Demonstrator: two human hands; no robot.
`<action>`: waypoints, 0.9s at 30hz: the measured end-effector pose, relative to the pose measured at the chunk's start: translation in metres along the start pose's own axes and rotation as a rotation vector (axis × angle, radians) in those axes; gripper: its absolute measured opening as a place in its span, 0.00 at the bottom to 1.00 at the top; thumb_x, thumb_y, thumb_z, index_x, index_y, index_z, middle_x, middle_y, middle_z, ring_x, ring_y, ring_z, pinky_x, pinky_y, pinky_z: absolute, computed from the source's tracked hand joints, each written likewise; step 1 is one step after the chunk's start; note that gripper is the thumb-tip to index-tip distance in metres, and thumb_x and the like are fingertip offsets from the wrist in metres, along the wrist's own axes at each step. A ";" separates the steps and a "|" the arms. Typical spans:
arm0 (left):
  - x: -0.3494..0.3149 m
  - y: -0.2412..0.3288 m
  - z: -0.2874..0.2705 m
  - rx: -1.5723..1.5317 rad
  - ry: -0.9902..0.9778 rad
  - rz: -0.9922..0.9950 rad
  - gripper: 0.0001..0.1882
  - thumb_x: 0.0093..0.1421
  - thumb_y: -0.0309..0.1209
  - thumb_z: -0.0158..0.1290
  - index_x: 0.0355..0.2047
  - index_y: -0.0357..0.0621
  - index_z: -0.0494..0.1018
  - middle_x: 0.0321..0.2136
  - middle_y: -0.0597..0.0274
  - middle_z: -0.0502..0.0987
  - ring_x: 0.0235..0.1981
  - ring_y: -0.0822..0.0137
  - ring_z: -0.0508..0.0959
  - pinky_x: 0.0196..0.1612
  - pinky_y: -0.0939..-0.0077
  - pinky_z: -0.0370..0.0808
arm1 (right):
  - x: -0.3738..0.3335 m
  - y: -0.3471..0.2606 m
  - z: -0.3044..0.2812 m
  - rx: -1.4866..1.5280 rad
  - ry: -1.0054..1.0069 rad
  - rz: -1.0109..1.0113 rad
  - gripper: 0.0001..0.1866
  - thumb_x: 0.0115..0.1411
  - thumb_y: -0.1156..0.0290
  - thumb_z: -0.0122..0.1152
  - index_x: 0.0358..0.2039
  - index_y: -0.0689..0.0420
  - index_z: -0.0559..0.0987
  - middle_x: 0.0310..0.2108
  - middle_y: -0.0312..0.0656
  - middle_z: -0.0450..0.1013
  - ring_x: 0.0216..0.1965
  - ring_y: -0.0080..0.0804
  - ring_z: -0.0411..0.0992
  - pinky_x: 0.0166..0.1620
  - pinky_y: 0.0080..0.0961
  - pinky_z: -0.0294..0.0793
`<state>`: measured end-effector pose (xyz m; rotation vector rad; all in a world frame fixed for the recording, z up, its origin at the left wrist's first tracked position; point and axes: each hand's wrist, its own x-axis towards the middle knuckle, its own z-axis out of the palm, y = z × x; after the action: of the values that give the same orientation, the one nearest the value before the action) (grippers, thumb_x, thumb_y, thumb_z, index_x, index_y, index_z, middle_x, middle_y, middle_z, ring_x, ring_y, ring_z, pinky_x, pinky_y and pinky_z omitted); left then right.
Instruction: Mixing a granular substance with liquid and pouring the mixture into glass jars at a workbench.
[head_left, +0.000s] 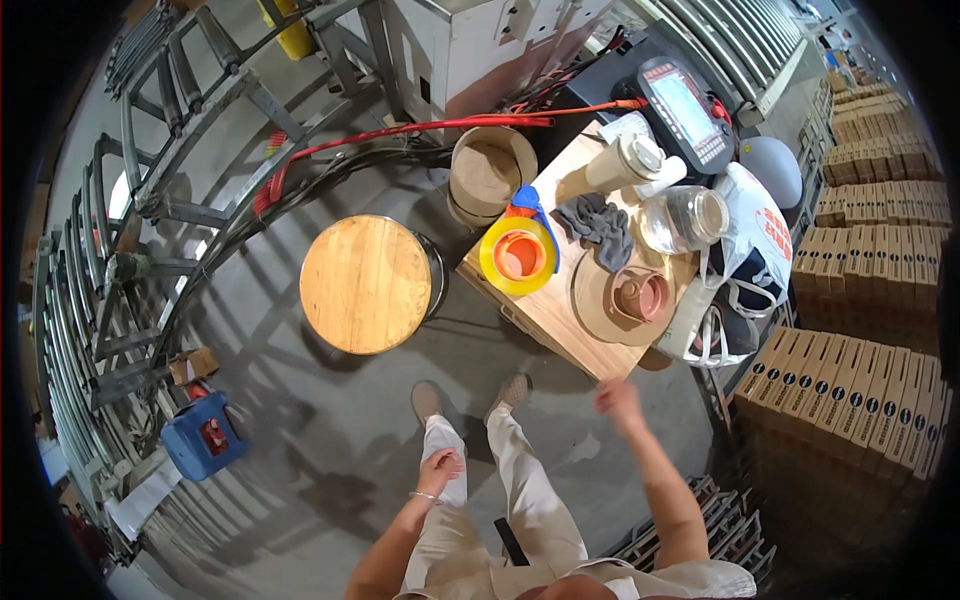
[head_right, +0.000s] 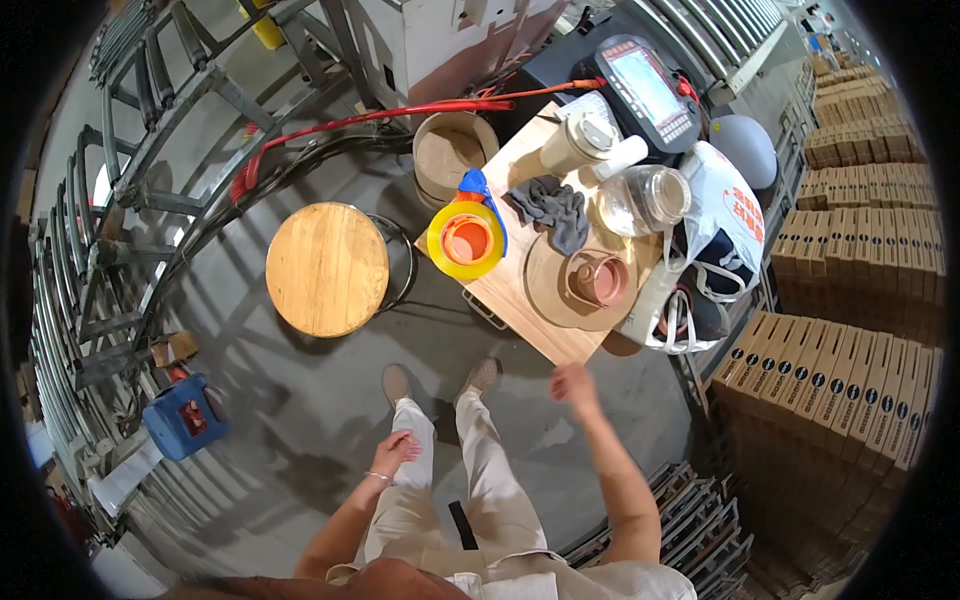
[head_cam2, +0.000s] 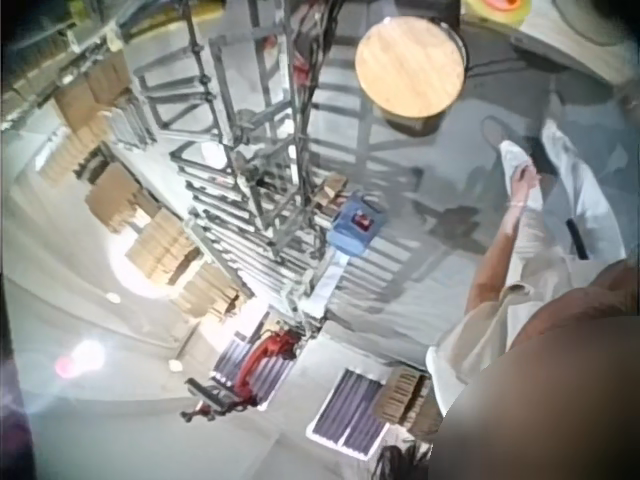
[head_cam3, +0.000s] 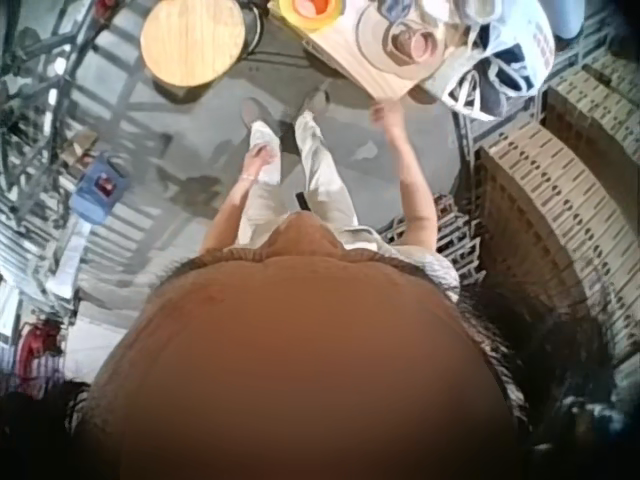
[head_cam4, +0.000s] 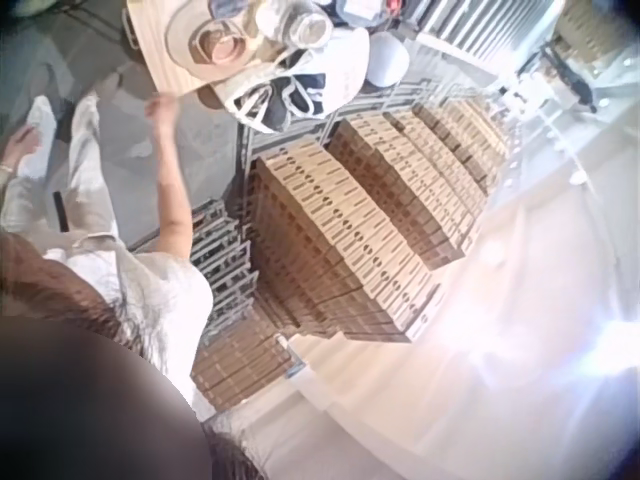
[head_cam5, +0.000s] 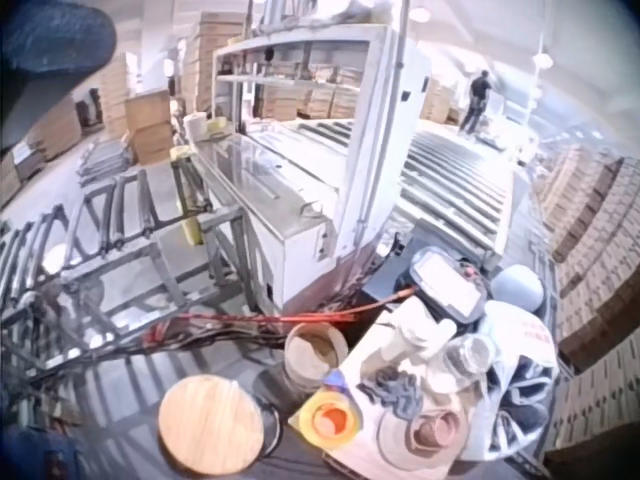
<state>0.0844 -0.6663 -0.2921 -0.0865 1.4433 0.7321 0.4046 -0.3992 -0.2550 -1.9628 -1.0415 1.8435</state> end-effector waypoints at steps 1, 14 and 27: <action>0.013 -0.006 -0.010 0.079 0.016 0.044 0.17 0.62 0.32 0.51 0.48 0.37 0.69 0.37 0.55 0.78 0.36 0.63 0.80 0.37 0.74 0.77 | -0.003 0.012 0.033 -0.032 -0.130 0.123 0.15 0.66 0.59 0.44 0.35 0.56 0.73 0.23 0.39 0.72 0.22 0.28 0.73 0.23 0.22 0.72; 0.141 0.164 -0.082 -0.958 -0.097 0.199 0.24 0.62 0.36 0.49 0.53 0.34 0.60 0.48 0.46 0.71 0.49 0.47 0.72 0.54 0.53 0.70 | 0.278 0.123 0.227 -1.460 -0.170 -0.180 0.48 0.53 0.54 0.60 0.64 0.65 0.47 0.64 0.61 0.46 0.65 0.51 0.48 0.64 0.35 0.52; 0.118 0.137 -0.293 -0.521 0.415 0.572 0.15 0.65 0.40 0.45 0.39 0.39 0.70 0.28 0.63 0.77 0.29 0.71 0.76 0.31 0.76 0.72 | 0.323 0.182 0.250 -1.005 0.056 -0.032 0.51 0.48 0.56 0.63 0.64 0.65 0.45 0.65 0.60 0.43 0.66 0.50 0.46 0.64 0.35 0.53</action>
<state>-0.2432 -0.6514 -0.3977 -0.2440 1.6508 1.6290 0.2083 -0.3912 -0.6564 -2.3892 -2.2522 1.3046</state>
